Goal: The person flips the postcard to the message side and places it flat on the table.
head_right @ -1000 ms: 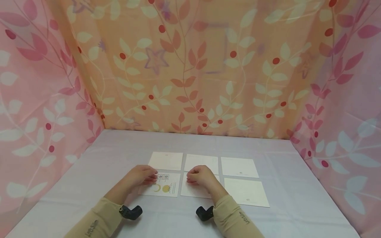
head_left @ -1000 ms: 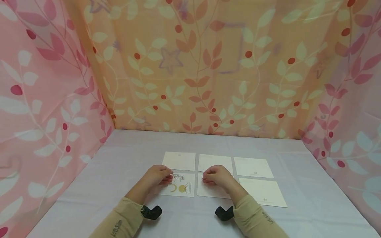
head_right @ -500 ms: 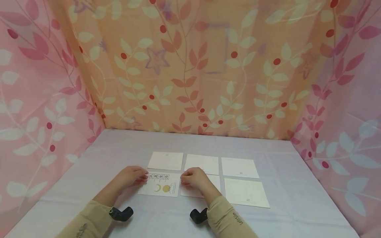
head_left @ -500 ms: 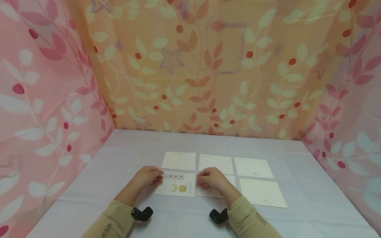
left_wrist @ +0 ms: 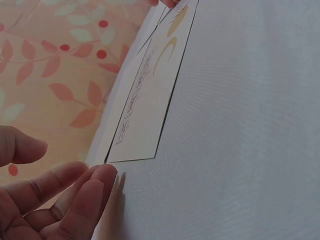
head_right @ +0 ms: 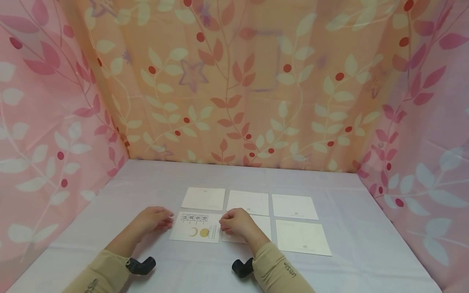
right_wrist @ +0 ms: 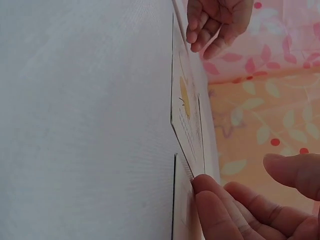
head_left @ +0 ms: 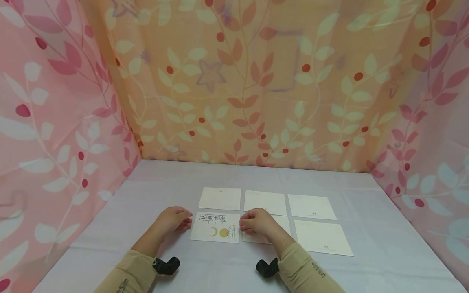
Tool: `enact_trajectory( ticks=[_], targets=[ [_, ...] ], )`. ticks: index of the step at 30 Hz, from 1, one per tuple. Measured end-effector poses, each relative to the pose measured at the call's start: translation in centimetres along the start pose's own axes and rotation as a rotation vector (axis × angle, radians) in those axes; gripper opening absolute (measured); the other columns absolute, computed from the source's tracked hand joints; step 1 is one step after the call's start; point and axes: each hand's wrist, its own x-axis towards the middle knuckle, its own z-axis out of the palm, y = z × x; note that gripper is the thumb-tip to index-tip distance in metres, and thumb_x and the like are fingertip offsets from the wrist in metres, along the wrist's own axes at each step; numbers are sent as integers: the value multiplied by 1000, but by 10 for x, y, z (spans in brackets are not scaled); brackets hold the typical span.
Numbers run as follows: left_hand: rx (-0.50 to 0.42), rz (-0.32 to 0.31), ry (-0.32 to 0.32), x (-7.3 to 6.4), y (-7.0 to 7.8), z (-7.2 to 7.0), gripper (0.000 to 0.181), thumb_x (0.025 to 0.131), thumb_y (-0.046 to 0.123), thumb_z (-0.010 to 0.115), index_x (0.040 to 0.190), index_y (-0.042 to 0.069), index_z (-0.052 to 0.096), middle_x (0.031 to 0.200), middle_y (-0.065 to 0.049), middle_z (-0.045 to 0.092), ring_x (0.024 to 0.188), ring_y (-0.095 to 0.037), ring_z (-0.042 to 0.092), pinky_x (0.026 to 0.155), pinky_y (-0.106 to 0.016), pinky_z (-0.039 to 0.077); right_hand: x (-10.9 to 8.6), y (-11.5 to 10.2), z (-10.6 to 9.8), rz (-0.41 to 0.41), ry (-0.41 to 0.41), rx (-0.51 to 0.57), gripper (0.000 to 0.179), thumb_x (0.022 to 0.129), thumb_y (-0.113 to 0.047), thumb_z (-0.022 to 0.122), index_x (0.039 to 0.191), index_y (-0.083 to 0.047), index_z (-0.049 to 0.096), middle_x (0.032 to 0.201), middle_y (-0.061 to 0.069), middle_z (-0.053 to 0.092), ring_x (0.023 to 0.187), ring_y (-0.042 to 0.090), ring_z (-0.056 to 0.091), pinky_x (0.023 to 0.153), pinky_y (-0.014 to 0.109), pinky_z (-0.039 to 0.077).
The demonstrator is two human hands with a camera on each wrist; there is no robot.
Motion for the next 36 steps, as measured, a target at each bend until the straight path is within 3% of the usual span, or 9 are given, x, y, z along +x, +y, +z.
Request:
enact_trajectory(
  ticks=[13,24,36],
  targets=[
    [-43,-36,11,8,-4,-6,24,91,16,53,103,-4,58,84,-10,65,69,-15,63,62,-26,53,-2,-4,1,2,6,-17,17,85,-11,64,94,3,65,85,11,68,79,18,66,68,29,54],
    [-130,-91,-16,12,-5,-4,28,93,19,50,114,0,50,92,-13,64,73,-19,66,64,-29,54,0,-2,4,9,1,-19,16,84,-12,65,93,2,65,84,9,68,77,17,65,66,28,54],
    [-182,-111,-25,12,-5,-5,26,91,17,51,109,-2,53,87,-12,65,70,-18,65,63,-27,54,-1,-3,5,9,-8,-8,16,84,-10,65,93,3,65,85,10,68,78,17,65,67,28,54]
  ],
)
